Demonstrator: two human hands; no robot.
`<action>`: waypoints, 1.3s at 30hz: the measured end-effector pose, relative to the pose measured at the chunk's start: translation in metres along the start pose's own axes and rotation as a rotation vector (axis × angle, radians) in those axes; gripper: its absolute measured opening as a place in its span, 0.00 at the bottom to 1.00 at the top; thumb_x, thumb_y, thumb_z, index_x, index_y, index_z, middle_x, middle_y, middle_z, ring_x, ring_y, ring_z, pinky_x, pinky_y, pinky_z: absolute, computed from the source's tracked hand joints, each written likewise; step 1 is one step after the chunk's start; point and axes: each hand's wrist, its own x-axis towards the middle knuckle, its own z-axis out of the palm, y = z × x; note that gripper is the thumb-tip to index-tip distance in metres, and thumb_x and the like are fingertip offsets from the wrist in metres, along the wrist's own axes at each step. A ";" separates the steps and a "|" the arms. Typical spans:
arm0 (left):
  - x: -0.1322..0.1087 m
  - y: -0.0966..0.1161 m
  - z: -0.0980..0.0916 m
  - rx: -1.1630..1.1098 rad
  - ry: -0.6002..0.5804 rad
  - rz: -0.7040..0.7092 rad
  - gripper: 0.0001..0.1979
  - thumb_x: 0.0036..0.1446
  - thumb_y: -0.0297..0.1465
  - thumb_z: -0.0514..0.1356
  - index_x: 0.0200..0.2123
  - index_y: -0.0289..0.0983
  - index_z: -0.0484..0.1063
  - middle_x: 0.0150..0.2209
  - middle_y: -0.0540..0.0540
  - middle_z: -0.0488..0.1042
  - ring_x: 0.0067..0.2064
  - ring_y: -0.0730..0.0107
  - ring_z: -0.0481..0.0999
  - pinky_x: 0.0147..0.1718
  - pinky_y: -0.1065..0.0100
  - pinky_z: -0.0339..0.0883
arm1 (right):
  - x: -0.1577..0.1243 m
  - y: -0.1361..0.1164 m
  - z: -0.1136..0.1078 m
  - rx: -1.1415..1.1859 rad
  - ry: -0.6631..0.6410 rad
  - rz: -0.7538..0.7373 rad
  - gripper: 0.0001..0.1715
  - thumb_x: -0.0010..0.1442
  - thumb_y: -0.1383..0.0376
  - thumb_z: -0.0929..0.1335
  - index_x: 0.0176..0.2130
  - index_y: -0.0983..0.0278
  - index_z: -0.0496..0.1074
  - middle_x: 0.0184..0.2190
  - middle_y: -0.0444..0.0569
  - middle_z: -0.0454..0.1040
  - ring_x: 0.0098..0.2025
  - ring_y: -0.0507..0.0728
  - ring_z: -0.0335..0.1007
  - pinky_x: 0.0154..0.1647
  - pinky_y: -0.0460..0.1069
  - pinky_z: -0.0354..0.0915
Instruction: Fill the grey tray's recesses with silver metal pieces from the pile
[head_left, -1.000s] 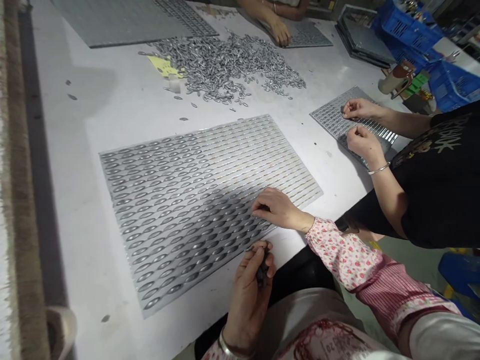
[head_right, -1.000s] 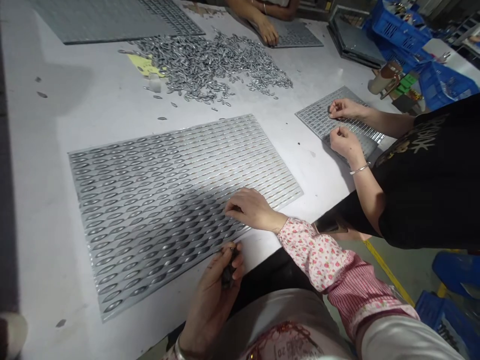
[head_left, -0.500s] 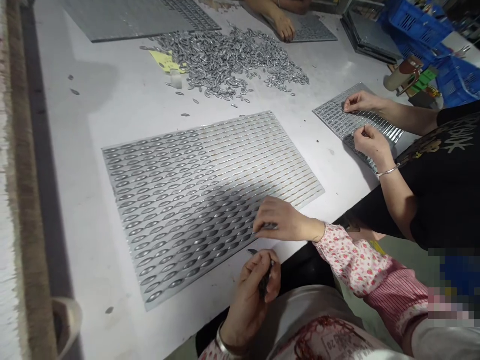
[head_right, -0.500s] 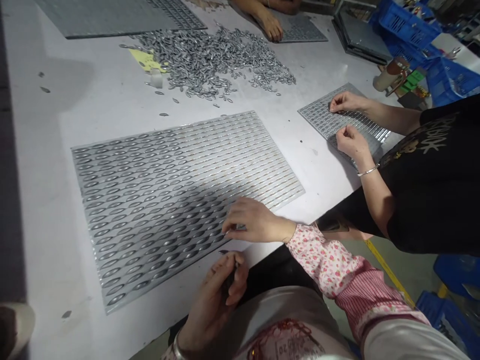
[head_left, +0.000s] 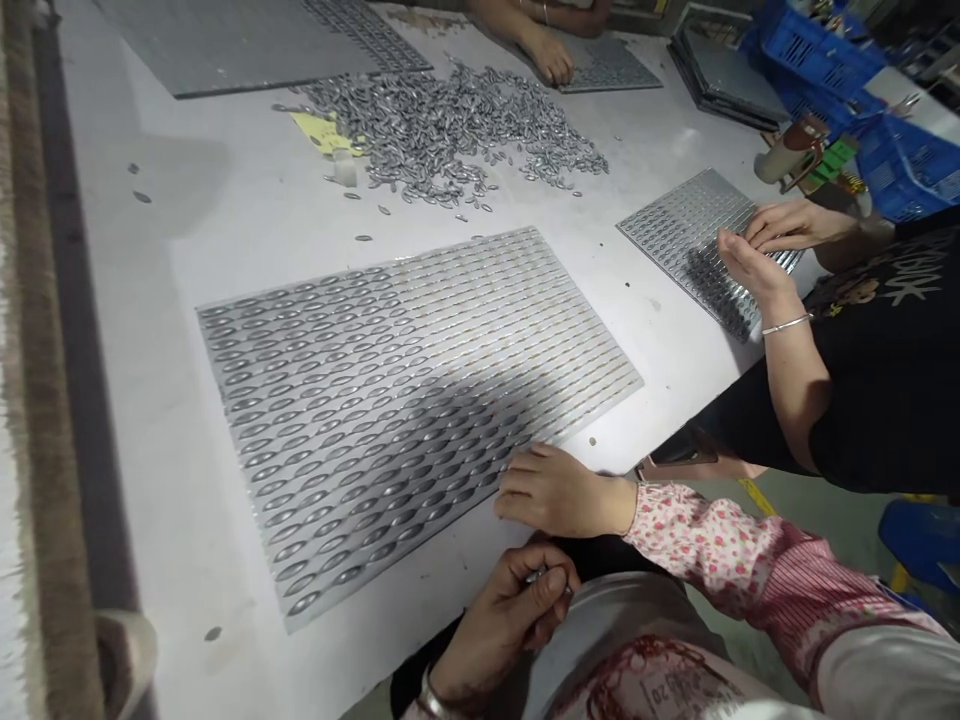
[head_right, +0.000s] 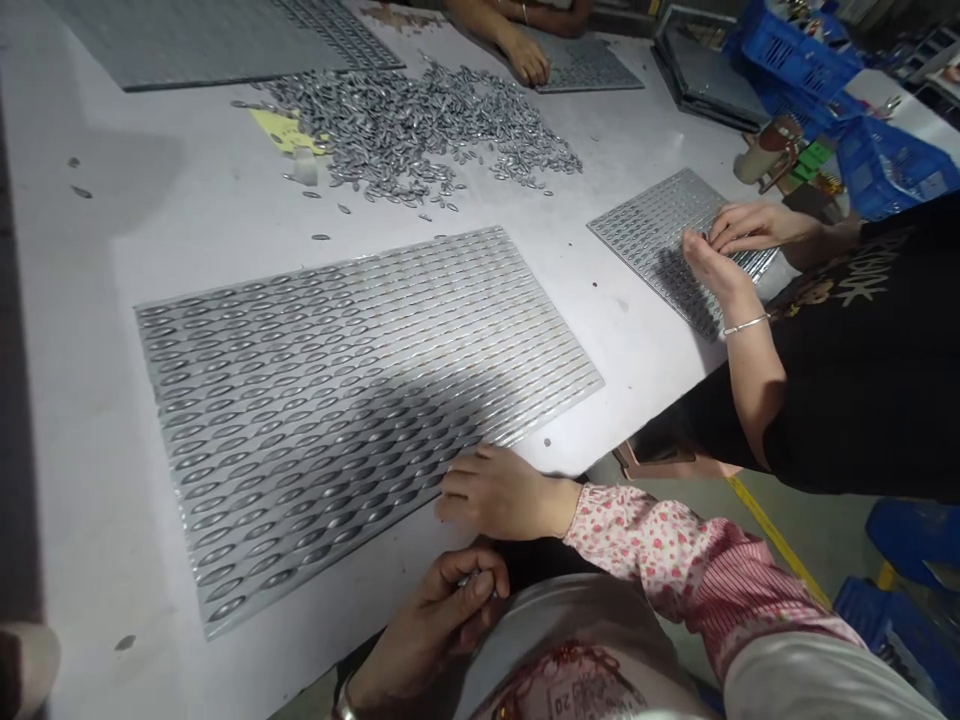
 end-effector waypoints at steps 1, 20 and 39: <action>-0.001 0.001 0.001 -0.016 0.009 0.009 0.17 0.51 0.44 0.65 0.29 0.35 0.74 0.19 0.52 0.63 0.18 0.82 0.51 0.18 0.72 0.38 | -0.001 0.004 -0.003 0.084 0.030 0.050 0.08 0.67 0.66 0.62 0.37 0.64 0.70 0.34 0.48 0.74 0.40 0.54 0.64 0.39 0.50 0.59; 0.022 0.019 0.014 -0.406 0.302 0.240 0.10 0.49 0.34 0.68 0.34 0.34 0.77 0.27 0.49 0.68 0.24 0.80 0.60 0.18 0.78 0.54 | -0.016 0.070 -0.029 0.348 0.375 0.404 0.10 0.66 0.63 0.64 0.39 0.65 0.72 0.37 0.53 0.77 0.38 0.55 0.70 0.43 0.50 0.66; 0.024 0.019 0.015 -0.424 0.324 0.238 0.11 0.49 0.34 0.69 0.34 0.34 0.77 0.27 0.50 0.68 0.24 0.80 0.59 0.17 0.79 0.54 | -0.026 0.056 -0.026 0.376 0.198 0.321 0.12 0.65 0.61 0.65 0.34 0.65 0.72 0.31 0.49 0.76 0.36 0.54 0.68 0.40 0.48 0.64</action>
